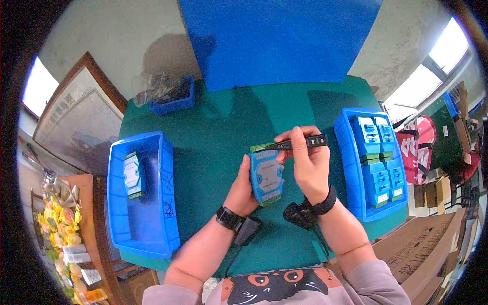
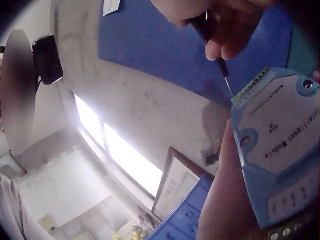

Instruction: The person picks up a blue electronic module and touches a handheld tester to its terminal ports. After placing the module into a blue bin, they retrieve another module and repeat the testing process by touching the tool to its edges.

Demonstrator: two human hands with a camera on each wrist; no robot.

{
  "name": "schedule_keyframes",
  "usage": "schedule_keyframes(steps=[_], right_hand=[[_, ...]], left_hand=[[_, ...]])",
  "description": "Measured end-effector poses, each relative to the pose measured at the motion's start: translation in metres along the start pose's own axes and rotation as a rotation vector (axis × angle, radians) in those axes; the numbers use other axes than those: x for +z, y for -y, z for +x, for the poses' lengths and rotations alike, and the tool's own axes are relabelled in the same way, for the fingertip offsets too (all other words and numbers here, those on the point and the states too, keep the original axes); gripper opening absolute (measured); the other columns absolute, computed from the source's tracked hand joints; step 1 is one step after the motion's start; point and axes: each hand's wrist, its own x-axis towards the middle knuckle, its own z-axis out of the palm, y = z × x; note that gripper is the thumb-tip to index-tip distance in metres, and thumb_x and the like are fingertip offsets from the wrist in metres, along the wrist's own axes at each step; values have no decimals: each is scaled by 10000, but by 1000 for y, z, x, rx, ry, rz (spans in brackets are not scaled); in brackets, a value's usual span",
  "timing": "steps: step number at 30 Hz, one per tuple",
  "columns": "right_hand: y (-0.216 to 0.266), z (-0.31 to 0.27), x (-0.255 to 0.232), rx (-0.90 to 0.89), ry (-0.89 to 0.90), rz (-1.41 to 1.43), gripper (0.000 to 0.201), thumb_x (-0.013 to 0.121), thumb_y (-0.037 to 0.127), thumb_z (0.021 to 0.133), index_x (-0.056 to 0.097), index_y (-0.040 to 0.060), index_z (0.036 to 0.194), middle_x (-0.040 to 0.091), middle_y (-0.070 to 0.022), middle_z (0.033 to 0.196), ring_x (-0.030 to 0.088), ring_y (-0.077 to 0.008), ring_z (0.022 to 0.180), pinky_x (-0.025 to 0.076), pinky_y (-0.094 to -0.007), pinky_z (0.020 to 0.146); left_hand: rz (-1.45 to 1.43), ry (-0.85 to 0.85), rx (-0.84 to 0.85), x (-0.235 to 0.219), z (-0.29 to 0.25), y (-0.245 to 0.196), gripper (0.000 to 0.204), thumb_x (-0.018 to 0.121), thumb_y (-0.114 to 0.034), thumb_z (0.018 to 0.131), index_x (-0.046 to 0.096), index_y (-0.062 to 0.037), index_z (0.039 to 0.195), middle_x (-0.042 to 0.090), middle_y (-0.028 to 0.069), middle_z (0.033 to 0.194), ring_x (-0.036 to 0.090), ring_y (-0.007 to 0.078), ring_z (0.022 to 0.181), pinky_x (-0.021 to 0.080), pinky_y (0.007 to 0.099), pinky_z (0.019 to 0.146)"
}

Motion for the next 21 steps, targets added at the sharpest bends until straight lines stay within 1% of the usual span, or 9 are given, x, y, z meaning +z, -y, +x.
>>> schedule_keyframes(steps=[2, 5, 8, 11, 14, 17, 20, 21], right_hand=[[1, 1, -1, 23, -26, -61, 250, 519, 295, 991, 520, 47, 965, 668, -52, 872, 609, -64, 640, 429, -186, 494], [-5, 2, 0, 23, 0, 4, 257, 518, 303, 991, 522, 47, 963, 669, -49, 863, 607, -61, 634, 425, -183, 491], [-5, 2, -2, 26, 30, -28, 268, 488, 306, 1004, 509, 41, 973, 664, -71, 903, 614, -77, 655, 449, -200, 528], [0, 1, -2, 17, 57, 54, 256, 395, 247, 1033, 477, 6, 1003, 640, -177, 979, 633, -159, 702, 533, -294, 658], [2, -1, -1, 21, 86, 53, 250, 351, 247, 1040, 447, 17, 1029, 627, -197, 1004, 632, -179, 721, 536, -312, 685], [0, -3, -2, -5, 47, 81, 220, 388, 252, 1032, 416, 35, 1057, 636, -144, 1010, 622, -123, 727, 508, -249, 647], [-2, 0, -3, -111, 49, 95, 196, 396, 220, 1028, 360, 39, 1094, 633, -164, 1013, 615, -125, 709, 514, -258, 640], [-2, 1, -2, -109, 49, 86, 195, 400, 211, 1026, 346, 40, 1103, 633, -166, 1009, 615, -126, 705, 513, -257, 633]], left_hand=[[-9, -10, -6, 2, 0, 0, 647, 246, -578, 988, 458, -77, 1338, 598, 119, 1204, 600, 230, 1068, 506, 398, 917], [-15, -6, -10, 2, -1, -1, 651, 240, -581, 988, 459, -78, 1339, 598, 120, 1203, 601, 231, 1067, 505, 396, 917], [-5, 11, 2, 1, -1, -1, 648, 244, -579, 988, 455, -80, 1343, 595, 119, 1207, 603, 234, 1062, 506, 396, 917], [17, 3, 1, 2, -1, 0, 643, 245, -577, 989, 454, -83, 1344, 593, 120, 1207, 603, 236, 1058, 505, 396, 919], [40, -12, 8, 2, -1, 1, 637, 238, -569, 993, 455, -83, 1342, 593, 121, 1203, 602, 236, 1060, 504, 398, 923], [24, -39, 30, 3, -1, 0, 633, 229, -561, 997, 458, -79, 1336, 596, 123, 1199, 601, 234, 1063, 501, 401, 929], [27, -46, 44, 3, -1, -1, 636, 226, -562, 997, 460, -74, 1331, 597, 125, 1199, 601, 235, 1064, 499, 406, 933], [27, -47, 45, 4, -1, -1, 639, 227, -565, 995, 461, -72, 1330, 597, 125, 1198, 601, 235, 1064, 499, 407, 934]])
